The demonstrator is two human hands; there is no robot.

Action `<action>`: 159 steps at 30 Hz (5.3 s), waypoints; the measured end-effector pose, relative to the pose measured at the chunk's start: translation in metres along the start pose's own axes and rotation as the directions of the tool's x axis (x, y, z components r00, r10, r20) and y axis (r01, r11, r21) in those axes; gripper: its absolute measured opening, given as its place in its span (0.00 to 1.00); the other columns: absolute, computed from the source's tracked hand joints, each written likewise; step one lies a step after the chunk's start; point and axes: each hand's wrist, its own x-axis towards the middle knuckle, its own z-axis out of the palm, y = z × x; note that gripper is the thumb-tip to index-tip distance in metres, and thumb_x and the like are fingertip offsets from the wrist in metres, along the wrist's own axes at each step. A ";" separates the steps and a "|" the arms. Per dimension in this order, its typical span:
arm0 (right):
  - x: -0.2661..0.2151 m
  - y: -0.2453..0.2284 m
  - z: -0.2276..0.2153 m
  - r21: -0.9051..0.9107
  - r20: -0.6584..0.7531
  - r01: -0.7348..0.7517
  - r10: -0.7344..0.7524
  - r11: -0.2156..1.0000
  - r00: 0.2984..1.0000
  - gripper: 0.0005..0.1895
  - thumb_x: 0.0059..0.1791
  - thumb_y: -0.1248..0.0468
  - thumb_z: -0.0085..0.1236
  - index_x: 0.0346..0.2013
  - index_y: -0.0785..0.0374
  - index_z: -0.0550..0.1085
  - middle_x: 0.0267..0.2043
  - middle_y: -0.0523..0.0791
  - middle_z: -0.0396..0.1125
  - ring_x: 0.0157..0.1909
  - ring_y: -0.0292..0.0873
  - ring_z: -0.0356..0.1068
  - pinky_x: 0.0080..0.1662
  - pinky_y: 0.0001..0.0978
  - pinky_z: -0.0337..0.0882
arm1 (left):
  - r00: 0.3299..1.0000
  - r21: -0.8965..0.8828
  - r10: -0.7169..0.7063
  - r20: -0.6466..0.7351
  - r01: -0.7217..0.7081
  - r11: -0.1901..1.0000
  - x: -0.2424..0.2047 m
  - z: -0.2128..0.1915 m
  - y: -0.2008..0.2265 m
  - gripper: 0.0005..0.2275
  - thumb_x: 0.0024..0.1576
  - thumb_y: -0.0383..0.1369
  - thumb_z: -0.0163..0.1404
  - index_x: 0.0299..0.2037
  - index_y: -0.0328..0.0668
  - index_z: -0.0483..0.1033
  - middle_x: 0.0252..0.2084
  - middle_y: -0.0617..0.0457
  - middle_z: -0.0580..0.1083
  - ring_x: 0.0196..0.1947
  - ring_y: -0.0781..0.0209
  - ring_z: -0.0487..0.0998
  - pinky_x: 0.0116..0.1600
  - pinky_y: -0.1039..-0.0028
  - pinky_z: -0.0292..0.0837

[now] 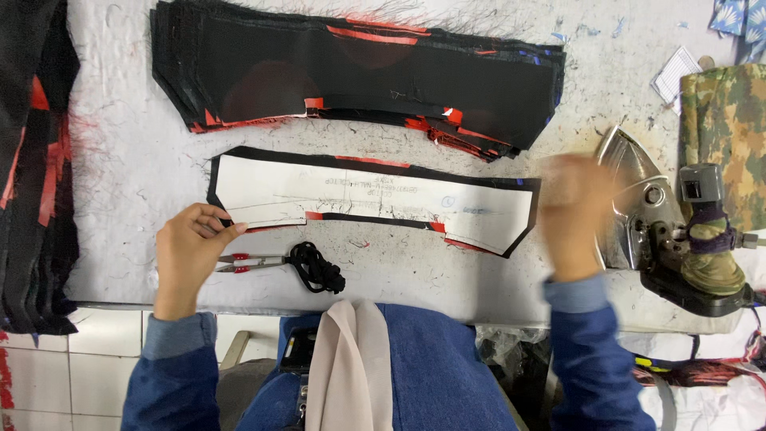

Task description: The person irons a piece of black fabric with red patterns on a white table. They align the fabric with a paper template, press it with a steam iron, and then remove the template. The person repeats this process for multiple fabric pieces, stacking the finished items on the table.

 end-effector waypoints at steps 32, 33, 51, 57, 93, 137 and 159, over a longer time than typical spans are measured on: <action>-0.064 -0.021 -0.045 0.481 0.739 0.195 -0.515 0.855 0.434 0.24 0.40 0.59 0.60 0.53 0.45 0.75 0.15 0.37 0.57 0.17 0.33 0.41 0.21 0.21 0.49 | 0.990 -0.013 0.090 -0.104 -0.092 0.996 -0.003 0.004 0.013 0.21 0.45 0.31 0.53 0.51 0.48 0.67 0.49 0.50 0.61 0.44 0.56 0.64 0.50 0.65 0.63; -0.067 -0.011 -0.031 0.236 0.817 0.284 -0.348 0.929 0.460 0.25 0.40 0.55 0.61 0.51 0.35 0.73 0.24 0.35 0.61 0.28 0.34 0.56 0.39 0.28 0.51 | 0.983 -0.052 0.074 -0.169 -0.084 0.995 0.002 0.005 0.013 0.18 0.49 0.35 0.53 0.50 0.47 0.69 0.47 0.51 0.62 0.38 0.59 0.68 0.48 0.69 0.65; -0.007 -0.020 -0.003 0.681 0.017 -0.098 0.118 0.726 0.993 0.11 0.47 0.63 0.61 0.41 0.58 0.69 0.37 0.40 0.63 0.38 0.32 0.59 0.41 0.23 0.62 | 0.679 -0.009 0.431 -0.595 -0.541 0.841 0.045 0.002 0.076 0.06 0.59 0.29 0.43 0.41 0.40 0.72 0.29 0.48 0.74 0.25 0.53 0.73 0.32 0.67 0.63; 0.054 -0.039 0.052 0.646 -0.412 0.323 -0.041 0.692 0.910 0.19 0.45 0.75 0.61 0.47 0.66 0.64 0.41 0.49 0.66 0.39 0.42 0.64 0.43 0.33 0.65 | 0.686 0.053 0.448 -0.573 -0.514 0.856 0.111 0.006 0.099 0.12 0.58 0.34 0.44 0.51 0.43 0.65 0.41 0.51 0.72 0.39 0.53 0.74 0.41 0.64 0.69; 0.009 0.015 0.102 0.397 -0.458 0.400 -0.200 0.826 0.866 0.10 0.52 0.80 0.51 0.48 0.77 0.71 0.43 0.55 0.57 0.31 0.47 0.56 0.37 0.38 0.61 | 0.513 0.116 0.000 -0.859 0.194 0.974 0.074 -0.143 -0.164 0.08 0.59 0.41 0.49 0.32 0.51 0.76 0.37 0.61 0.72 0.47 0.51 0.65 0.50 0.55 0.47; -0.103 -0.032 -0.014 0.600 0.757 -0.366 0.357 -0.711 0.548 0.15 0.45 0.73 0.45 0.45 0.80 0.67 0.48 0.59 0.67 0.54 0.52 0.68 0.56 0.31 0.72 | 0.872 -0.082 0.438 0.218 -0.430 0.899 -0.019 -0.030 0.039 0.10 0.47 0.25 0.45 0.39 0.47 0.68 0.36 0.59 0.75 0.41 0.65 0.78 0.46 0.78 0.64; -0.143 -0.109 0.001 0.847 0.228 -0.015 -0.338 0.531 0.913 0.12 0.46 0.70 0.50 0.43 0.64 0.73 0.45 0.49 0.69 0.42 0.41 0.71 0.44 0.28 0.71 | 0.685 -0.359 0.548 0.479 -0.417 0.835 -0.047 0.029 0.107 0.04 0.47 0.25 0.50 0.23 0.41 0.67 0.25 0.48 0.76 0.30 0.56 0.76 0.38 0.70 0.68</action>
